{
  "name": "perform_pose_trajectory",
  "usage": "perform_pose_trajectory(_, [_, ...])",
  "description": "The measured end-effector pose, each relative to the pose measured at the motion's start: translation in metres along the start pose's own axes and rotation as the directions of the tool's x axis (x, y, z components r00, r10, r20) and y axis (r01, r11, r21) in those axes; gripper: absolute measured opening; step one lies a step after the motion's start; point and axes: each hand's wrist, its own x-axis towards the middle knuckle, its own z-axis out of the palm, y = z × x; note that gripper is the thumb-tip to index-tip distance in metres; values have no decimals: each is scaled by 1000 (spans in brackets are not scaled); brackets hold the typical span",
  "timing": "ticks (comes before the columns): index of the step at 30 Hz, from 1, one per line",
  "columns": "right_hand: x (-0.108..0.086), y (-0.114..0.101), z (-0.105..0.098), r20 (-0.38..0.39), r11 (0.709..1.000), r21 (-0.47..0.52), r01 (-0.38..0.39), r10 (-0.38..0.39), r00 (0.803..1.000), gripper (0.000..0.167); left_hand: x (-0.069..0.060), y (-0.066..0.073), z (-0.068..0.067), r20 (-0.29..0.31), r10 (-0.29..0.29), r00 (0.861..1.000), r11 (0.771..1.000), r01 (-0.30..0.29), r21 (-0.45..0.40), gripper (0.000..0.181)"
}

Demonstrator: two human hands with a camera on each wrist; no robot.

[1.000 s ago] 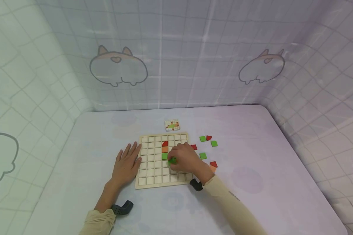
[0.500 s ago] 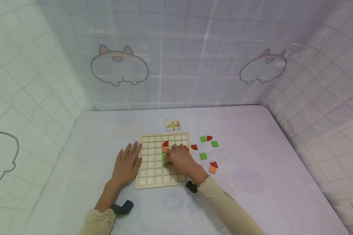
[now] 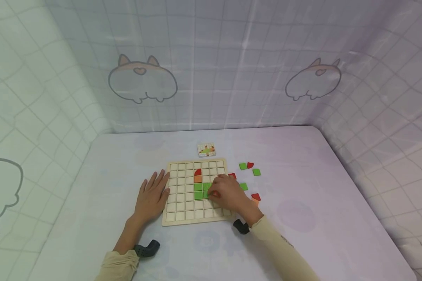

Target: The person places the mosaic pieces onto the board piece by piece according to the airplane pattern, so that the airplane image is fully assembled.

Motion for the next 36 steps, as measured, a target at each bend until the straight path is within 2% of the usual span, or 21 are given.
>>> perform_pose_trajectory(4, [-20, 10, -13, 3, 995, -1, -101, 101, 995, 9, 0, 1, -1, -3, 4, 1000, 1000, -4, 1, 57])
perform_pose_trajectory(8, [-40, 20, -23, 2, 979, -23, -204, 204, 979, 12, 0, -1, 1, -9, 2, 1000, 1000, -2, 19, 57])
perform_pose_trajectory(17, [-77, 33, -32, -48, 936, -50, -349, 347, 937, 16, 1, -3, 2, 0, 5, 1000, 1000, -5, 11, 58])
perform_pose_trajectory(20, [-87, 36, -36, -61, 926, -80, -369, 365, 929, 17, 1, -3, 2, 4, 5, 1000, 1000, -5, 14, 58])
perform_pose_trajectory(28, [-105, 39, -42, -92, 913, -188, -361, 350, 932, 20, 1, -2, 0, 1, 7, 1000, 1000, -7, 10, 58])
perform_pose_trajectory(32, [-106, 35, -42, -46, 919, -144, -368, 365, 930, 17, 1, -2, 0, 9, 6, 1000, 1000, -6, 11, 58])
perform_pose_trajectory(36, [-102, 33, -41, 21, 925, -45, -377, 378, 925, 15, 1, -1, -1, 15, 2, 1000, 1000, -2, 14, 58])
